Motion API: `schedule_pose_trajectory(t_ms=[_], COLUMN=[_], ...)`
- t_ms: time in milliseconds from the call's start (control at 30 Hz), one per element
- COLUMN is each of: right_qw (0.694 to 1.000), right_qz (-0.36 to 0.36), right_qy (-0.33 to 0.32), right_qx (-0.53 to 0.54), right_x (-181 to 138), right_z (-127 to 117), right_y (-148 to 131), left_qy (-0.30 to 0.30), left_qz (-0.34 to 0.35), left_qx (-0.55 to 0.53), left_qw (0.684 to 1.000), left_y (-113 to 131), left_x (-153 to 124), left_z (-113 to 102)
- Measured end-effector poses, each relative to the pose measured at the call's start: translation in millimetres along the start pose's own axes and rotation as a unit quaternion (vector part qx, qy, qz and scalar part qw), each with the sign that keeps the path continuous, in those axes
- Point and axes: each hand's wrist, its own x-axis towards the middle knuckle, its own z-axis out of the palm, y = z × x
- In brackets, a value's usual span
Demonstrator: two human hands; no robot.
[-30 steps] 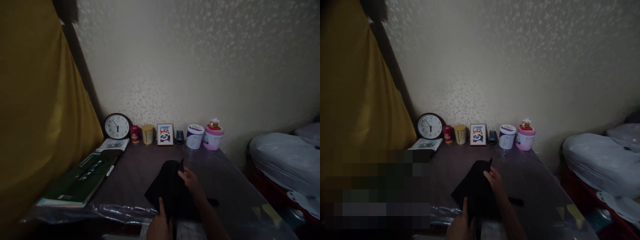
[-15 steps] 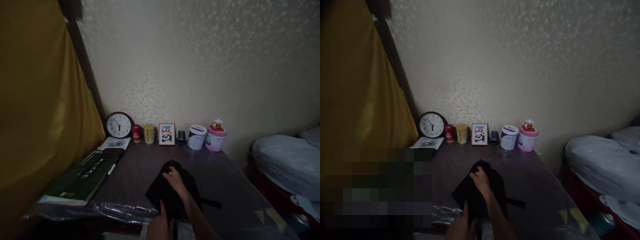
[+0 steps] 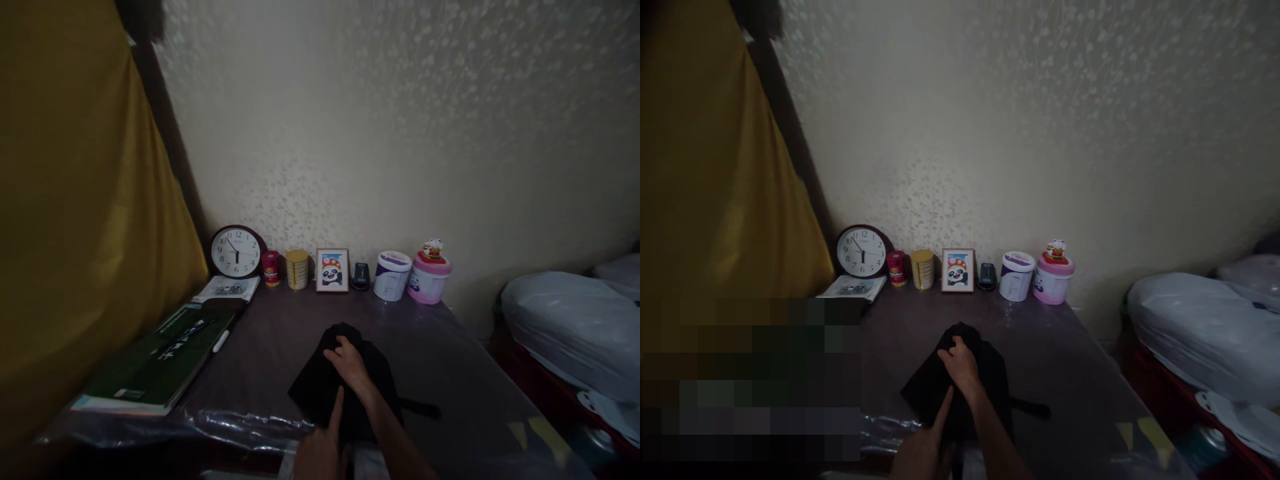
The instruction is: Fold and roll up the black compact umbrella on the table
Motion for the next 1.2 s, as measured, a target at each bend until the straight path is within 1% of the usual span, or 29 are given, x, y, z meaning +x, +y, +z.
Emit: schedule_pose_trajectory(t_ms=[100,167,200,233,267,333,433,533,667,767,833,900,967,1067,1133,1200], right_qw=[0.997,0.987,0.981,0.975,0.969,0.955,0.935,0.925,0.917,0.918,0.917,0.909,0.902,0.903,0.906,0.903], right_qz=[-0.041,-0.108,-0.150,-0.193,-0.233,-0.295,-0.346,-0.357,-0.358,-0.334,-0.311,-0.305,-0.321,-0.345,-0.352,-0.364], right_qy=[-0.021,-0.037,-0.031,-0.015,0.009,0.035,0.042,0.044,0.053,0.062,0.091,0.129,0.138,0.089,0.040,-0.026], right_qx=[0.060,0.113,0.120,0.111,0.081,0.013,-0.063,-0.121,-0.168,-0.204,-0.233,-0.253,-0.254,-0.241,-0.232,-0.226], right_x=[-3,-14,-21,-29,-37,-48,-46,-22,25,54,63,62,52,25,3,-19], right_z=[-1,-6,-9,-12,-16,-21,-25,-25,-25,-25,-26,-26,-24,-16,-10,-6], right_y=[3,6,9,12,16,28,44,54,56,55,52,49,45,36,28,19], left_qy=[0.004,0.011,0.009,0.005,0.000,-0.011,-0.019,-0.022,-0.020,-0.013,0.000,0.016,0.024,0.017,0.006,-0.003], left_qz=[-0.008,-0.013,-0.019,-0.027,-0.033,-0.045,-0.059,-0.074,-0.081,-0.087,-0.090,-0.090,-0.090,-0.082,-0.069,-0.062], left_qx=[-0.001,0.001,0.001,0.001,0.000,0.001,0.003,-0.005,-0.019,-0.023,-0.029,-0.043,-0.054,-0.046,-0.038,-0.038], left_qw=[1.000,1.000,1.000,1.000,0.999,0.999,0.998,0.997,0.996,0.996,0.996,0.995,0.994,0.995,0.997,0.997], left_y=[-3,-5,-5,-5,-5,-5,-4,-3,-2,-3,-5,-6,-6,-7,-9,-10], left_x=[4,7,8,10,11,14,18,19,19,20,20,20,19,18,19,20], left_z=[3,6,8,10,11,13,15,15,17,20,23,25,26,26,26,27])
